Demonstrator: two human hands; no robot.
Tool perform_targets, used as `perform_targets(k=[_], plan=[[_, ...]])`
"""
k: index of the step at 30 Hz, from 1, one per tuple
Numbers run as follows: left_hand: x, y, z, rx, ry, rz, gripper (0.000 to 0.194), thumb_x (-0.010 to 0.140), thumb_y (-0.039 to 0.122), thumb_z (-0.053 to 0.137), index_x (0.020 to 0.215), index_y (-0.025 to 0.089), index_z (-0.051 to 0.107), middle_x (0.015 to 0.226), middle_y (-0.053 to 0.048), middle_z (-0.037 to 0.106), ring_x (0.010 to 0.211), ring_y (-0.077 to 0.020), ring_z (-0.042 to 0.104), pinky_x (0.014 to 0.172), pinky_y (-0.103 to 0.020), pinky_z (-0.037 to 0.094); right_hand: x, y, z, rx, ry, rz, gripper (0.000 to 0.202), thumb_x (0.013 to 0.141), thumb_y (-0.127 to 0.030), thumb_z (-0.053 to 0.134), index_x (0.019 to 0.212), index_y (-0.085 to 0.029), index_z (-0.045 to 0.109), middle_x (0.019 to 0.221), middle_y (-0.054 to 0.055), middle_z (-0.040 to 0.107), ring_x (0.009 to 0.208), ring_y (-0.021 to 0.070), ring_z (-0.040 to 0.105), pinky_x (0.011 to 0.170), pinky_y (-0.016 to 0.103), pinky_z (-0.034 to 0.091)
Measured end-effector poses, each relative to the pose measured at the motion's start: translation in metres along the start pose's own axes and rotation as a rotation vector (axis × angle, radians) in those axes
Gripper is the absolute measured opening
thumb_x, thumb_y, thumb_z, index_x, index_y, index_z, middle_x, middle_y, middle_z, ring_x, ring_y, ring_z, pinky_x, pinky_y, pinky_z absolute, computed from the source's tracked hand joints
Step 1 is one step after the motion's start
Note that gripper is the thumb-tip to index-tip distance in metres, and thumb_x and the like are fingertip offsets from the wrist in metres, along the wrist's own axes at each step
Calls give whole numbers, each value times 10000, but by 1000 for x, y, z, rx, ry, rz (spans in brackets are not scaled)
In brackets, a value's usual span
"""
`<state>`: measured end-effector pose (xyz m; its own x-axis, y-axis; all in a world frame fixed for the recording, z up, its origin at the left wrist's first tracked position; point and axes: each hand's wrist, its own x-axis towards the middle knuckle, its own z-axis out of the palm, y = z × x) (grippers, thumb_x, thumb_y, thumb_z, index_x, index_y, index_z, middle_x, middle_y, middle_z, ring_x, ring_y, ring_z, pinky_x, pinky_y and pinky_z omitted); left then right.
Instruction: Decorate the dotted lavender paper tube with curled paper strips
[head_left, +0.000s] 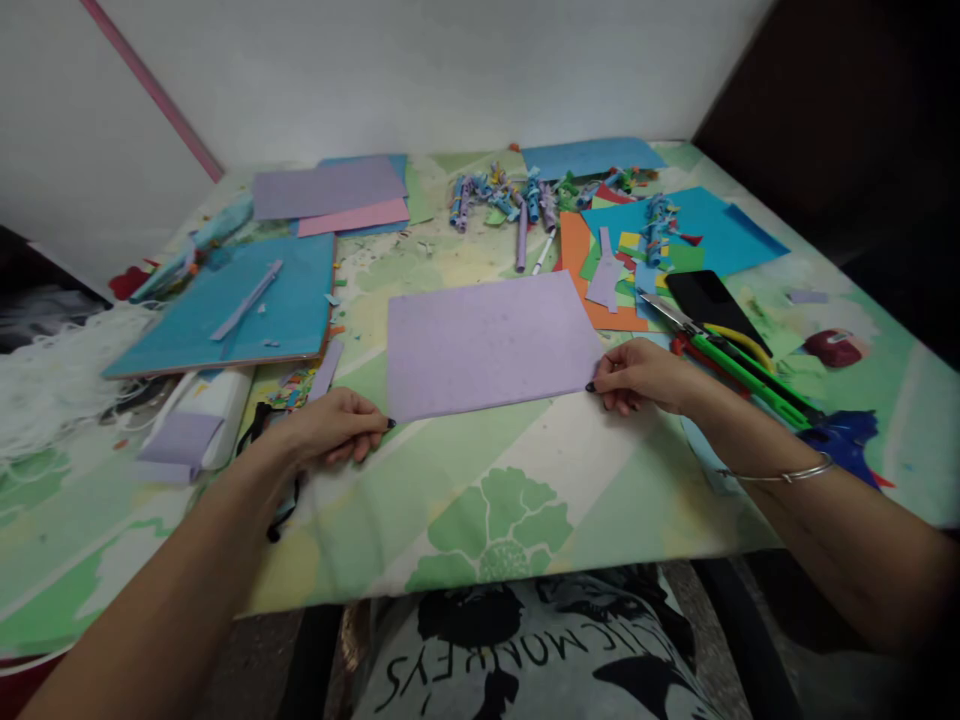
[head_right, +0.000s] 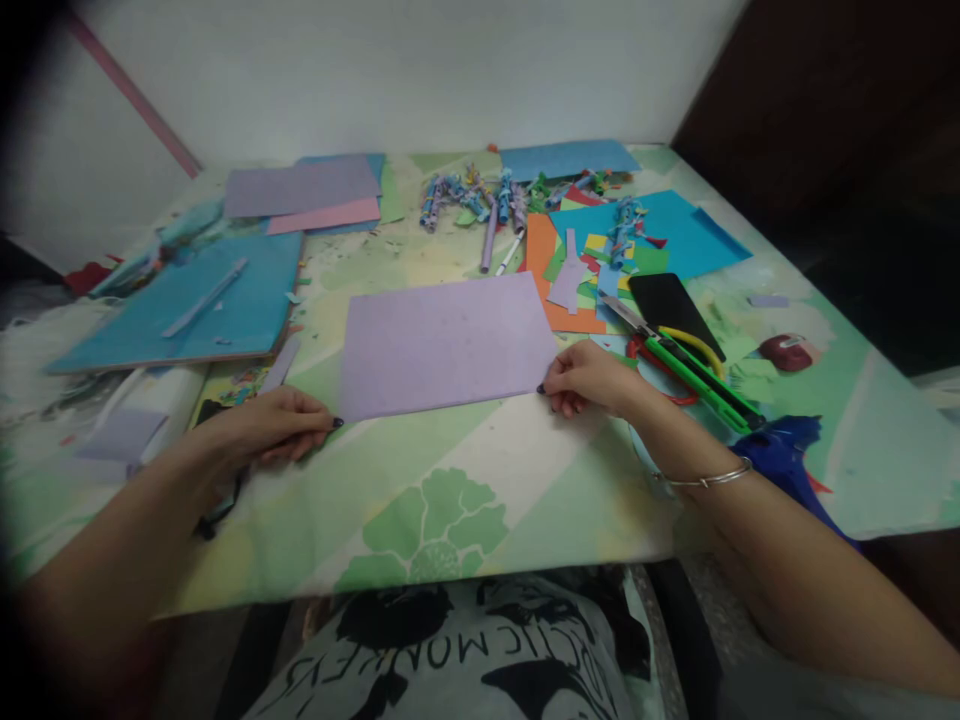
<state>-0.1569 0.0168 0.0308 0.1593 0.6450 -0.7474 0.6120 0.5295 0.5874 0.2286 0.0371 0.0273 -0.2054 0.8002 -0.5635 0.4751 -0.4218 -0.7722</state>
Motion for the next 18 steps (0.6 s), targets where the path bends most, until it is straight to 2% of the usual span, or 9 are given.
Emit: perform_targets(k=[13,18], plan=[[-9,6,4,4,27,-13,377,791,206,492,417,153,495,285,25,424,232,-27,267,281,-154,158,-4,12,-20,70,82,113,206,573,-201,735,511,-149,546,458,40,612,366,69,514,305,142,353],[-11,6,4,8,35,-15,362,775,210,513,417,158,494,290,23,421,241,-31,264,284,-164,168,-4,17,-29,90,76,116,180,604,-182,703,505,-147,558,441,30,594,349,68,482,303,158,345]])
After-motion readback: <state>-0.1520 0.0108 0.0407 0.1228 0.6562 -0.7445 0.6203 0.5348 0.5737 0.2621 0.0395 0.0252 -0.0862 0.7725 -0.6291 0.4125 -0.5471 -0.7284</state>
